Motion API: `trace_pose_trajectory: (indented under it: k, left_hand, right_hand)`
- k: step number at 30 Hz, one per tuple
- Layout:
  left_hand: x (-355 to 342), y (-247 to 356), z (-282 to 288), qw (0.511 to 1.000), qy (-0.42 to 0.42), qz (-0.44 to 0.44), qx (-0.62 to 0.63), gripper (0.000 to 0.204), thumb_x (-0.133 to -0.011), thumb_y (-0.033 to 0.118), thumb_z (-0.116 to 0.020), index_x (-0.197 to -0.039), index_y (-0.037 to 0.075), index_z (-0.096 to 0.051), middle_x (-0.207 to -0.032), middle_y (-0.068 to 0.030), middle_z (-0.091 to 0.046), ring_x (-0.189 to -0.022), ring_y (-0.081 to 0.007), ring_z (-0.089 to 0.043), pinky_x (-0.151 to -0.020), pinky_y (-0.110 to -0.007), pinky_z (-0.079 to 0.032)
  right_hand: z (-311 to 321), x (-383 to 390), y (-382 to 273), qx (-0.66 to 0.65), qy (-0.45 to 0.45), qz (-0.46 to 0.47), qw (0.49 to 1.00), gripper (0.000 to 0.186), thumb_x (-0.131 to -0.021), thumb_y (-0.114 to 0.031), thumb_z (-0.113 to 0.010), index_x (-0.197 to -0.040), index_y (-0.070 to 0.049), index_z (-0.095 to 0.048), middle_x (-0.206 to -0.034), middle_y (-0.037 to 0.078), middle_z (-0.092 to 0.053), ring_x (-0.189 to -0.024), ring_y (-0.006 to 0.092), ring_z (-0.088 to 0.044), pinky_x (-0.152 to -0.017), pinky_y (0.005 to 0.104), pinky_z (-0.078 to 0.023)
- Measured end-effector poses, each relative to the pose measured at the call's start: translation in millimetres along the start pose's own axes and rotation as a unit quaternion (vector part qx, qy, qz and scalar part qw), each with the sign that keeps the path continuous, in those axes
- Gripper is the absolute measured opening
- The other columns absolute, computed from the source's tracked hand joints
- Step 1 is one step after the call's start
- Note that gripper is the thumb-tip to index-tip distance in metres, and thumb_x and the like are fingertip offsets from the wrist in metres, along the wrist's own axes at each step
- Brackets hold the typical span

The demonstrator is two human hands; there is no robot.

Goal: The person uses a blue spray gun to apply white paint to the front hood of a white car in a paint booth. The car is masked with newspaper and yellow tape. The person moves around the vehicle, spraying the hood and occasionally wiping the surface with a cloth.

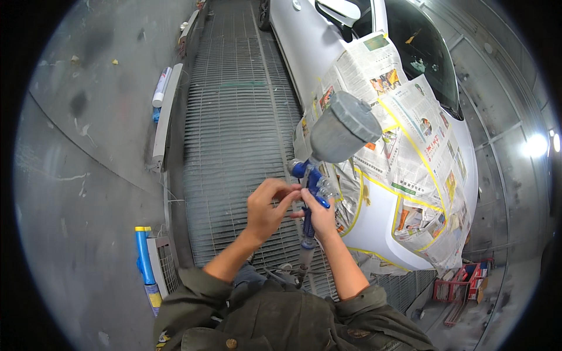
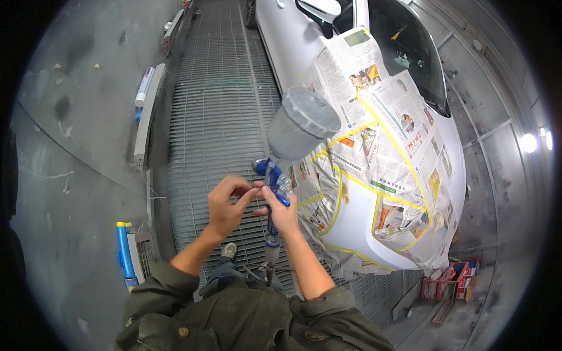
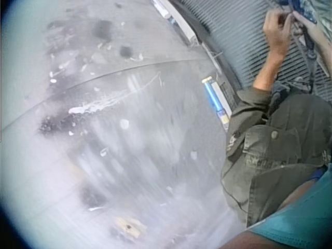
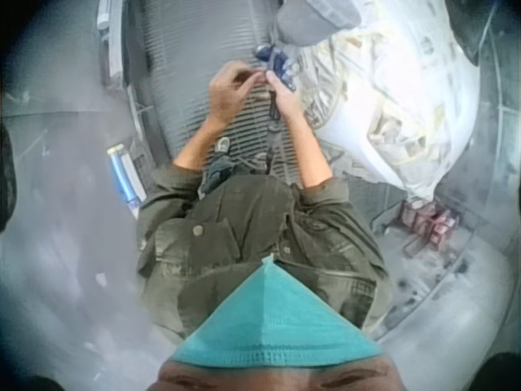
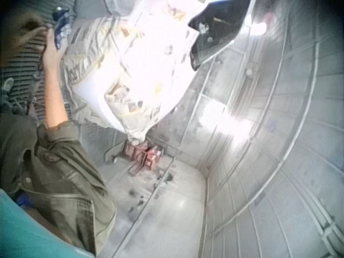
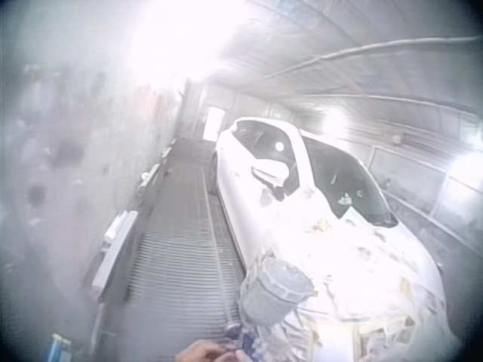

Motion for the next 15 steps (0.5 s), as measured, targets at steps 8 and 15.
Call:
trace_pose_trajectory:
  k: [8,15]
  left_hand:
    - [105.3,-95.7,-71.0,0.853,-0.136,0.359,0.354,0.027,-0.091,0.015,-0.069,-0.111,-0.003,-0.066,-0.099,-0.0051,-0.069,-0.087,-0.0116,-0.063,-0.077,-0.026,-0.051]
    - [103.9,-101.8,-73.7,0.825,-0.203,0.348,0.397,0.023,-0.092,0.015,-0.068,-0.106,-0.002,-0.068,-0.095,-0.0036,-0.069,-0.085,-0.0107,-0.062,-0.078,-0.026,-0.051]
  right_hand:
    - [-5.5,-17.2,0.4,-0.006,0.024,-0.028,0.999,0.033,-0.096,-0.021,-0.058,-0.119,0.003,-0.058,-0.11,0.014,-0.066,-0.092,0.0184,-0.064,-0.058,0.0323,-0.06]
    - [-16.4,-15.6,-0.8,-0.011,0.005,-0.024,1.0,0.035,-0.097,-0.02,-0.056,-0.125,0.001,-0.057,-0.115,0.014,-0.065,-0.095,0.0191,-0.064,-0.06,0.0335,-0.06]
Point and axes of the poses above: each hand's wrist, its own x-axis away from the middle knuckle, its own z-axis out of the back of the hand, y = z × x, the point moved 8 cm from there along -x, towards the middle knuckle
